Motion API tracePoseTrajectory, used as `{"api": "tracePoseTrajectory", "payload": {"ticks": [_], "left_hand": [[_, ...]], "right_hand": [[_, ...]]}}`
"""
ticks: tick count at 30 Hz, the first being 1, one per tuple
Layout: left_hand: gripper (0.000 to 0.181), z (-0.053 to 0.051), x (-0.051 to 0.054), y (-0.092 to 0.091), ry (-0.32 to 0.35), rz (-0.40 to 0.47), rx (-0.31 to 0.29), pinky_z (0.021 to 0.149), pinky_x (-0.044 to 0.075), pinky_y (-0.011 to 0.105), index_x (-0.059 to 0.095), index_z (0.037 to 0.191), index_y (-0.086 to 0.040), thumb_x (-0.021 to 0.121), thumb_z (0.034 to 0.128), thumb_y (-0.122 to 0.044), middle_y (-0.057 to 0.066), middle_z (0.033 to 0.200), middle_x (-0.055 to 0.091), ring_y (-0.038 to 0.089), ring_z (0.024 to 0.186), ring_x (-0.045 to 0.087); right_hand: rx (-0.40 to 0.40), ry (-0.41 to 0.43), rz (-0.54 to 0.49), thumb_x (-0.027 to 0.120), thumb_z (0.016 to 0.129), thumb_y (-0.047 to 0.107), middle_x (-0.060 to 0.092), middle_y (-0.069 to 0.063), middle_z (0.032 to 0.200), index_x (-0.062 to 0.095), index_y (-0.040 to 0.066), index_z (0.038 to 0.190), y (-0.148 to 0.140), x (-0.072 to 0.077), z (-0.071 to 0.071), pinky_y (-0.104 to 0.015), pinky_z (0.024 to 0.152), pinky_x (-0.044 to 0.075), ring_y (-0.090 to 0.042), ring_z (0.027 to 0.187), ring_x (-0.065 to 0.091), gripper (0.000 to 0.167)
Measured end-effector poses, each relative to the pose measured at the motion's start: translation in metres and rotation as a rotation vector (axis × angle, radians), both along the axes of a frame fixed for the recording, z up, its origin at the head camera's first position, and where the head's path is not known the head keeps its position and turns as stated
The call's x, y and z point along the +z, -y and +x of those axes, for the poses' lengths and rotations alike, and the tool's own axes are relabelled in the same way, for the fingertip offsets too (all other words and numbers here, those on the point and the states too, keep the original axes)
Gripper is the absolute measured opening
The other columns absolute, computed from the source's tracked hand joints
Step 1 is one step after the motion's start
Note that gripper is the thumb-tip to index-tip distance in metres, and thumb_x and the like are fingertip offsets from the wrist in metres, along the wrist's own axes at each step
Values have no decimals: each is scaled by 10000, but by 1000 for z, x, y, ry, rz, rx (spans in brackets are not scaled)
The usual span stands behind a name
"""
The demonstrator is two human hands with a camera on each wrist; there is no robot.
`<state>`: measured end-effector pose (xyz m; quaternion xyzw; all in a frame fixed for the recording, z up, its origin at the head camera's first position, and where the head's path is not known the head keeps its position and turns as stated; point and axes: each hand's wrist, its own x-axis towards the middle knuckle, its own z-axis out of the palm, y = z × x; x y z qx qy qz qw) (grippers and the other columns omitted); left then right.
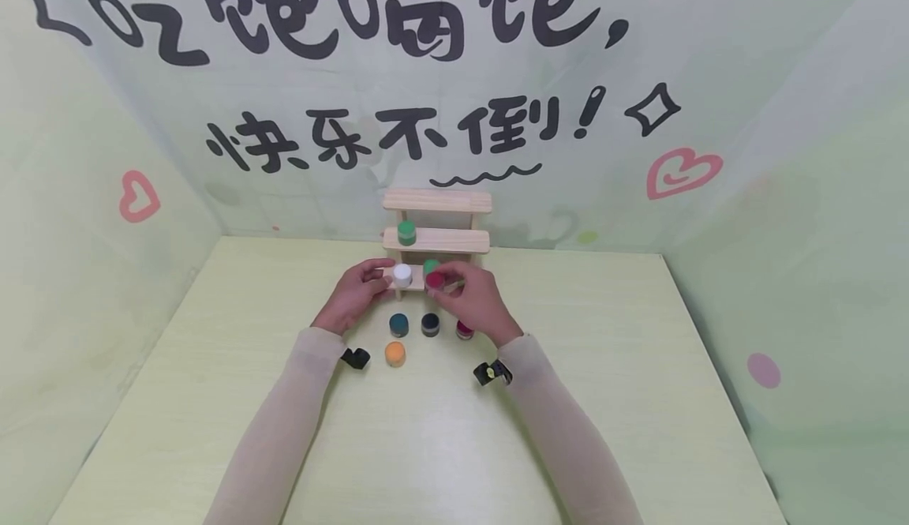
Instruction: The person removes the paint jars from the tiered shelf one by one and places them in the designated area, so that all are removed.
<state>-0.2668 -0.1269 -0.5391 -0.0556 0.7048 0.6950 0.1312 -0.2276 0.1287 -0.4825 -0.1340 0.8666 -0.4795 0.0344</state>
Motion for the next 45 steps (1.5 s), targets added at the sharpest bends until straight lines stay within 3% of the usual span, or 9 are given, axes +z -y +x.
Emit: {"api": "tracePoseTrajectory", "payload": {"ticks": [9,17,25,36,45], "left_hand": [[372,1,1,0,-3,4,6,921,605,296,635,1323,-142,622,968,-34,112,1152,538,202,1030,598],[378,1,0,0,-4,-1,7,912,605,283,635,1327,-148,629,964,-40,108,1149,538,199,1027,598],[382,-1,0,0,-3,0,3,909,606,281,633,1333,-147,630,964,-46,110,1162,540,199,1032,596],[378,-1,-1,0,-13,-24,-3,895,608,270,639,1333,-162,640,968,-66,106,1156,562,187,1010,609],[375,1,0,0,-5,-17,1,914,603,278,636,1327,-157,635,966,-56,114,1172,557,201,1036,608]], "right_hand": [[6,31,12,807,865,320,684,67,1106,691,278,1183,-1,-5,11,-348,801,610,-183,937,665,341],[68,-25,-10,804,870,291,692,58,1038,712,241,1147,-8,-16,23,-318,737,618,-188,933,651,296],[99,-34,-12,816,857,241,695,11,1032,710,191,1171,-13,-29,35,-256,649,596,-209,791,671,335],[107,-52,96,837,823,209,691,144,1046,720,279,1109,-12,-39,52,-255,754,552,-165,901,609,317],[187,-24,103,831,808,144,695,99,1081,710,223,1166,-10,-45,61,-246,795,592,-152,952,657,386]]}}
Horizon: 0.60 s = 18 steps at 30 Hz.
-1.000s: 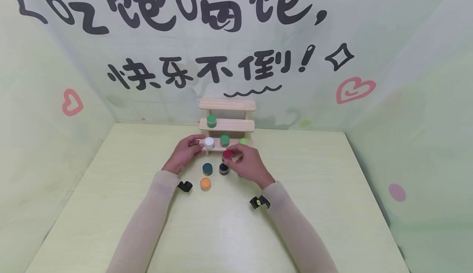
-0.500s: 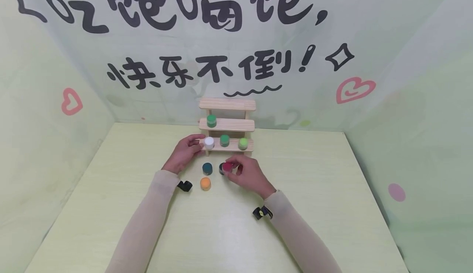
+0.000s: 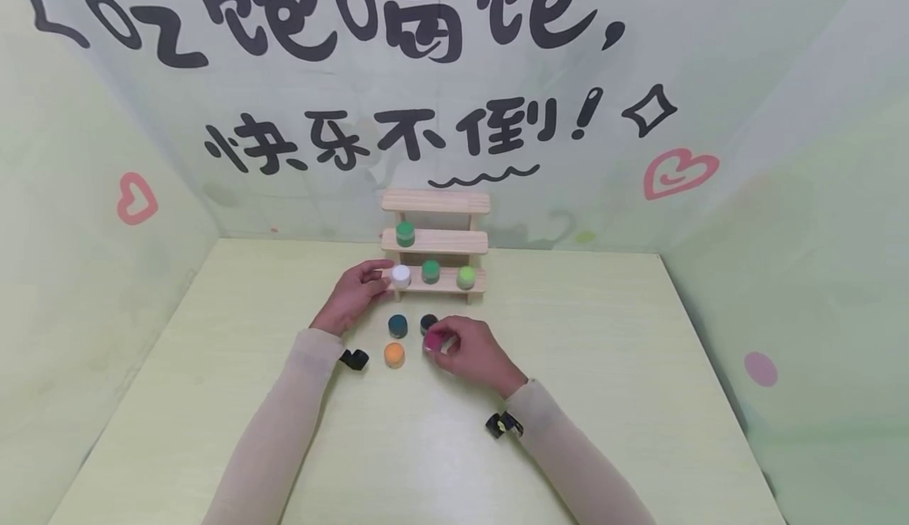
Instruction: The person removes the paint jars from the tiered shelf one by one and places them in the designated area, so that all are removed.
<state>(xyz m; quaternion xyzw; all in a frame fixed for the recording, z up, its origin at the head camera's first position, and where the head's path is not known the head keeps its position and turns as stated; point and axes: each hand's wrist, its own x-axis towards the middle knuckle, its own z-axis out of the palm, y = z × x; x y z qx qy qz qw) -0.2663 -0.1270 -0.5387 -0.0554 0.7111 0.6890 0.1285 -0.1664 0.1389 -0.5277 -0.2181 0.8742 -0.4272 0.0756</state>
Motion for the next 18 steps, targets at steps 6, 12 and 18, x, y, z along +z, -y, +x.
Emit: {"api": "tracePoseTrajectory", "payload": {"ticks": [6,12,18], "left_hand": [[392,1,2,-1,8,2,7,914,605,284,631,1337,-154,642,961,-46,108,1167,545,191,1018,610],[392,0,1,-1,3,-3,8,907,606,281,635,1331,-155,650,955,-48,108,1159,548,191,1009,613],[381,0,1,-1,-3,1,11,908,609,292,641,1320,-143,650,954,-37,106,1136,543,189,998,608]], "right_hand": [[43,0,31,842,809,151,685,118,1037,714,215,1173,2,-5,1,-219,814,595,-101,968,654,390],[79,55,56,832,817,146,715,97,1063,717,164,1207,6,-4,2,-220,839,597,-81,982,667,407],[79,56,100,822,836,151,729,86,1061,724,174,1200,6,-4,4,-207,837,597,-66,959,675,378]]}}
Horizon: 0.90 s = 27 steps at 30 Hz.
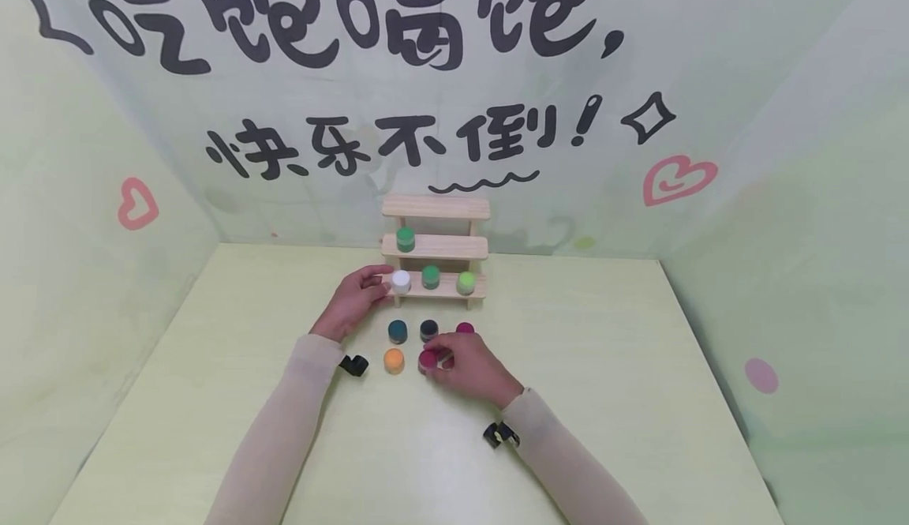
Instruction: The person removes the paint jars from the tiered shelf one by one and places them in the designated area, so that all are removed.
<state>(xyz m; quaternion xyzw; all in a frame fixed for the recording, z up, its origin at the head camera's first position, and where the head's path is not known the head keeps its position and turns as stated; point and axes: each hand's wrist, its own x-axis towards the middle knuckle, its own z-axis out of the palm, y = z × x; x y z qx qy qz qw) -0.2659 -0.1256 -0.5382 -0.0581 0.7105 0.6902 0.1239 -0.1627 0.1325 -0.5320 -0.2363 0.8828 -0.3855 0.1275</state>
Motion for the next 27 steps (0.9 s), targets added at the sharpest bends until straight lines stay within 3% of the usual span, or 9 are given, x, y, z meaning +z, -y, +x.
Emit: {"api": "tracePoseTrajectory", "payload": {"ticks": [27], "left_hand": [[364,-2,-2,-1,8,-3,16,894,609,270,648,1309,-162,634,967,-40,94,1114,542,181,999,601]], "right_hand": [[-46,-40,16,831,837,193,724,101,1031,723,169,1179,0,5,4,-206,840,594,-59,946,677,359]]}}
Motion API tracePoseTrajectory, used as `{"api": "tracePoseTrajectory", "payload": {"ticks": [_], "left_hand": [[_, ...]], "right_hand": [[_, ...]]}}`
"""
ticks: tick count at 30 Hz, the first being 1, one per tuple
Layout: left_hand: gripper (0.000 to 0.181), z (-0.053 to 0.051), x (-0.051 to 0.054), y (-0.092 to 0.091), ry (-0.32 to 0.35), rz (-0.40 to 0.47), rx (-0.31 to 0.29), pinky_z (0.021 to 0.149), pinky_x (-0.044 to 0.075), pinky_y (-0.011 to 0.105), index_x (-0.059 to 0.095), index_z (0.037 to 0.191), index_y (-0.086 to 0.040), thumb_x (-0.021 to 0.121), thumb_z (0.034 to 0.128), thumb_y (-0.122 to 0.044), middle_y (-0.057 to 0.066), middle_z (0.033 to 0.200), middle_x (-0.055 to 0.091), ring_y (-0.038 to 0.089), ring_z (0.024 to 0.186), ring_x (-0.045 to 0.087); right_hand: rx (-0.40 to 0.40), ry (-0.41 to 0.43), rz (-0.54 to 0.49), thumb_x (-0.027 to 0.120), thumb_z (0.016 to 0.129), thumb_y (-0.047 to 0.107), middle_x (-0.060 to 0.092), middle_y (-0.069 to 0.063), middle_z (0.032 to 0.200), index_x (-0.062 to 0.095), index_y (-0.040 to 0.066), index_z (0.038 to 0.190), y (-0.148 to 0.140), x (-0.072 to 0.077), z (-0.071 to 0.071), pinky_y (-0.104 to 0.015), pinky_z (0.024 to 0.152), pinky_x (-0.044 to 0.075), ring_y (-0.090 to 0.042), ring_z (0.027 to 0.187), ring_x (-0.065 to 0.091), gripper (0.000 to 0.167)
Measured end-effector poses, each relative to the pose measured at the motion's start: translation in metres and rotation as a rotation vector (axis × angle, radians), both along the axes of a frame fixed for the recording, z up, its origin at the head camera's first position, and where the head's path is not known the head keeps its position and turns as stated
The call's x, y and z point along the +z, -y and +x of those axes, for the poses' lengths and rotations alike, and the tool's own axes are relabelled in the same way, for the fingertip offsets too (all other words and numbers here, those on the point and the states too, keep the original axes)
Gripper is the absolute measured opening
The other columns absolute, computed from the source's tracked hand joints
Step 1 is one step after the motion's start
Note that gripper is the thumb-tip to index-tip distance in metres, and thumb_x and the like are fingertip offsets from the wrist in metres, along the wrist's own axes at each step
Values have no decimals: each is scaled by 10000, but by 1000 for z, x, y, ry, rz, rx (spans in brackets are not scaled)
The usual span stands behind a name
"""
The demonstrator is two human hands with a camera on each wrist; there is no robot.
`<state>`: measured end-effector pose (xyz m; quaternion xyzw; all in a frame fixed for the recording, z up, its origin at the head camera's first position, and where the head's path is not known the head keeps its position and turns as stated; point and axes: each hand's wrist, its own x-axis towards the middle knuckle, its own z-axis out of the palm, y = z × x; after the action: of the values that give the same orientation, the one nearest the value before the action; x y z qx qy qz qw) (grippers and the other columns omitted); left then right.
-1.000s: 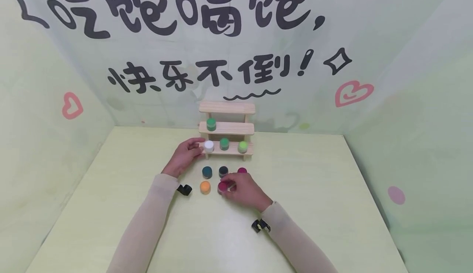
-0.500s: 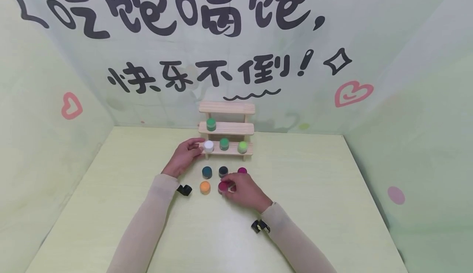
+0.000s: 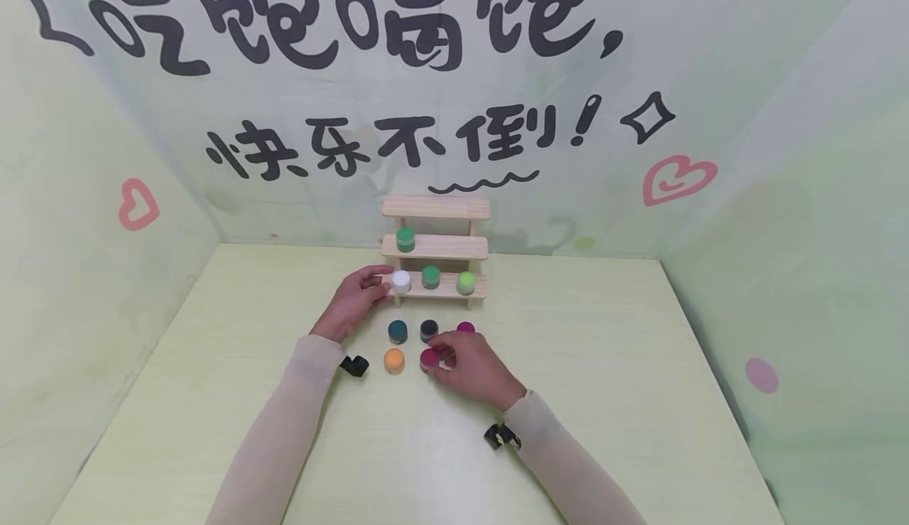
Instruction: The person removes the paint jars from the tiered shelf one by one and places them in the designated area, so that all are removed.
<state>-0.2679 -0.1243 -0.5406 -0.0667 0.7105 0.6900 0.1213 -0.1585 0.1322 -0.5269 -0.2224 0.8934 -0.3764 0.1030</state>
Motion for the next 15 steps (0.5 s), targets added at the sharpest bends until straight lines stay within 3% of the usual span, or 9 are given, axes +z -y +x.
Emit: {"api": "tracePoseTrajectory", "payload": {"ticks": [8,15], "left_hand": [[369,0,-1,0,-3,12,7,898,609,276,646,1313,-157,632,964,-38,94,1122,528,191,1011,597],[370,0,-1,0,-12,15,1,884,613,273,642,1316,-145,641,962,-34,87,1096,533,166,973,608]], "right_hand": [[10,-14,-20,820,852,227,723,75,1028,730,146,1173,0,8,-6,-259,844,602,-88,950,676,343],[8,26,-63,777,893,266,729,-13,1166,710,117,1227,2,18,-14,-287,868,601,-115,1001,678,372]]}}
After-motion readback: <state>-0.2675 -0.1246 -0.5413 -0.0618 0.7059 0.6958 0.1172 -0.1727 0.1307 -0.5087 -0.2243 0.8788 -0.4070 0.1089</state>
